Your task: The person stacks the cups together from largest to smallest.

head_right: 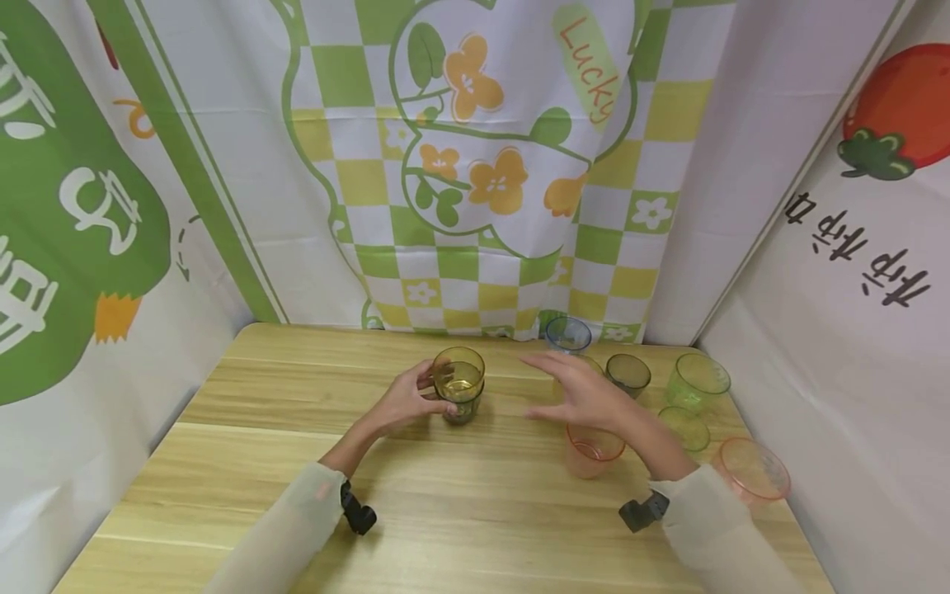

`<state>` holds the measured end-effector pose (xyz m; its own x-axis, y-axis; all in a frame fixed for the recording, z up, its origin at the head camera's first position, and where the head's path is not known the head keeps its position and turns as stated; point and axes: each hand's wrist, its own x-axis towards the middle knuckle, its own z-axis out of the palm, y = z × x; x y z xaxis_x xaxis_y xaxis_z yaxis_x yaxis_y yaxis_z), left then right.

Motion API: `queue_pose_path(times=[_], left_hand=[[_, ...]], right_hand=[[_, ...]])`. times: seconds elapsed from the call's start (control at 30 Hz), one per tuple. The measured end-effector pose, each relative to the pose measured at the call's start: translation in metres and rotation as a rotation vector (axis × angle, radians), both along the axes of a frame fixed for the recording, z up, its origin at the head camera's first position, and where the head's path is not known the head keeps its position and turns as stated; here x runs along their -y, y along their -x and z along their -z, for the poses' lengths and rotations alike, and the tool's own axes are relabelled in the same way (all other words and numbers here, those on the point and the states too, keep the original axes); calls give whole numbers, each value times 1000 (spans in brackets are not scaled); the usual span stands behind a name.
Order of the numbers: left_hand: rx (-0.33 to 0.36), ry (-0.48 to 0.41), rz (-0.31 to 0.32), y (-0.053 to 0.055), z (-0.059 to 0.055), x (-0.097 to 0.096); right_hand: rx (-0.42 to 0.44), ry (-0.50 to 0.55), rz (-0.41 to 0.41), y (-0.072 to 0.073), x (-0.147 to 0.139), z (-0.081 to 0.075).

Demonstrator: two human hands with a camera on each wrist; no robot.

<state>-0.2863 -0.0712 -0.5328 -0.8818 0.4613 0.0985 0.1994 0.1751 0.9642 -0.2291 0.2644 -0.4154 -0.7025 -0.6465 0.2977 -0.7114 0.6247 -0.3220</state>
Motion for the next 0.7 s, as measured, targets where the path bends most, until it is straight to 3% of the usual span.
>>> queue_pose_path(times=[0.17,0.47,0.7], left_hand=[[-6,2,-15,1,0,0],[1,-7,-21,-2,-2,0],[15,-27,-8,-3,-4,-2]], right_hand=[[-5,-31,17,-8,-12,6],[-96,16,-24,-18,-29,12],[-119,36,-18,-26,-39,14]])
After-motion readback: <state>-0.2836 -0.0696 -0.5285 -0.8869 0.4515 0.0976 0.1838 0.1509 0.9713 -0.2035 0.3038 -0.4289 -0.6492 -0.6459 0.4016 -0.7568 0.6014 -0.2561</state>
